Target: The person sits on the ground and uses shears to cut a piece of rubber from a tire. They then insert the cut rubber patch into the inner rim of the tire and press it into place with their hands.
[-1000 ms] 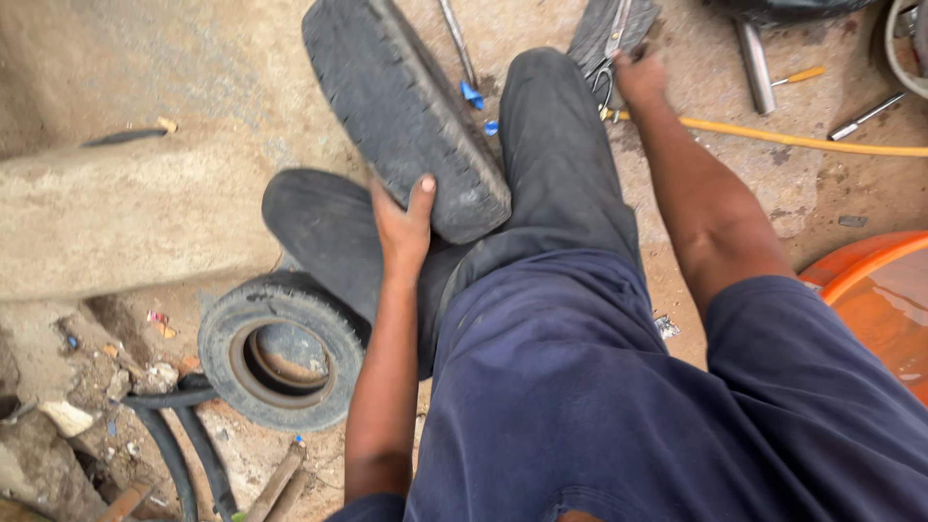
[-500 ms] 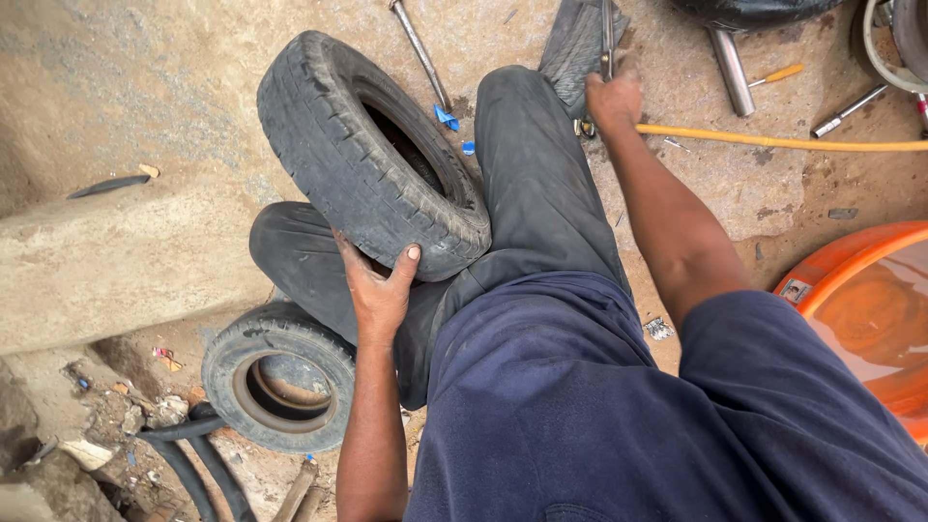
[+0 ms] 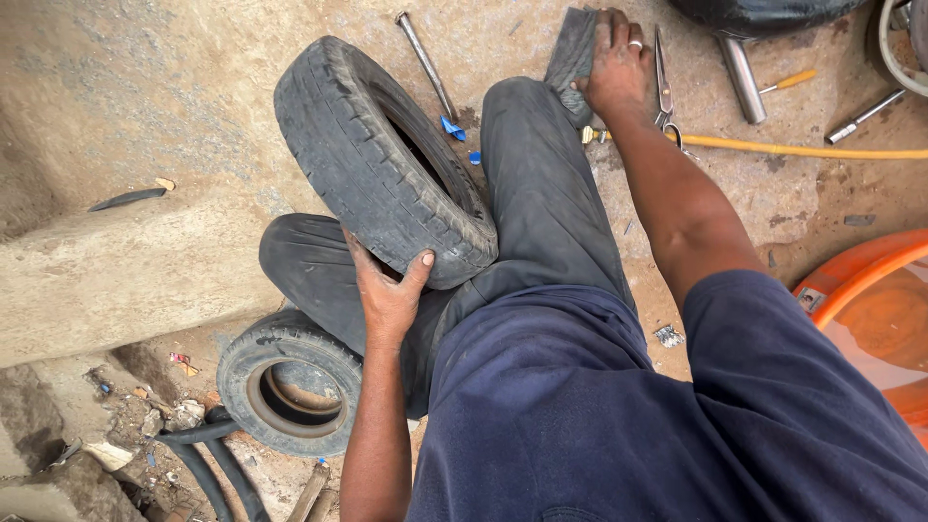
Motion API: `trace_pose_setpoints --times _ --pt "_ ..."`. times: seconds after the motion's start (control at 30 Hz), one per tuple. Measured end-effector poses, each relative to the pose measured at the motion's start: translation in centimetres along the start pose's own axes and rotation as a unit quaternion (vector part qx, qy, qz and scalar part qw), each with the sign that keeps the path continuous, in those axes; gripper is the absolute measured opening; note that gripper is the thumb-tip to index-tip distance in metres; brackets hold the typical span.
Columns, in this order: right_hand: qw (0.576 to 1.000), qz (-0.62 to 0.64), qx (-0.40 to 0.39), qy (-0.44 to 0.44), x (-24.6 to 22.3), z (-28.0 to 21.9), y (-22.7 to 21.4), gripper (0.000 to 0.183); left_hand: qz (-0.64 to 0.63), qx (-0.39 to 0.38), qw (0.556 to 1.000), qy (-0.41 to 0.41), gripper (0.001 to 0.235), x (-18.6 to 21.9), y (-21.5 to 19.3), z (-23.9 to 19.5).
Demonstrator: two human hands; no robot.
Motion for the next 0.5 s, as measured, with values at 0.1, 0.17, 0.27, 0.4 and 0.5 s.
trace_pose_setpoints --times 0.1,0.17,0.27,0.4,0.5 --pt "0.997 -0.038 -0.047 0.057 0.0 0.5 -1.0 0.102 -0.024 -0.004 1.0 -0.006 0.121 0.0 0.0 0.0" --pt "0.995 -0.044 -0.028 0.085 1.0 0.3 -1.2 0.085 -0.055 -0.011 0.998 -0.003 0.121 -0.2 0.0 0.2" --pt "0.985 0.1 -0.004 0.138 4.3 -1.7 -0.6 0.049 -0.04 -0.042 0.998 -0.035 0.12 -1.6 -0.7 0.8" --pt "0.867 0.455 -0.018 0.202 7.5 -6.3 -2.3 0.033 -0.363 -0.089 0.916 -0.147 0.109 -4.3 -1.0 3.4" --pt "0.755 0.609 0.013 0.242 7.6 -10.3 -6.7 0.037 -0.488 -0.025 0.851 -0.191 0.107 -4.8 -1.2 7.2"
Point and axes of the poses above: each hand's wrist, its own z-axis towards the middle knuckle, its own y-axis out of the palm, x = y × z, the point moved 5 cm from there along z, towards the middle knuckle, and after that the axes turned 2 degrees about x, right-handed, at the moved point
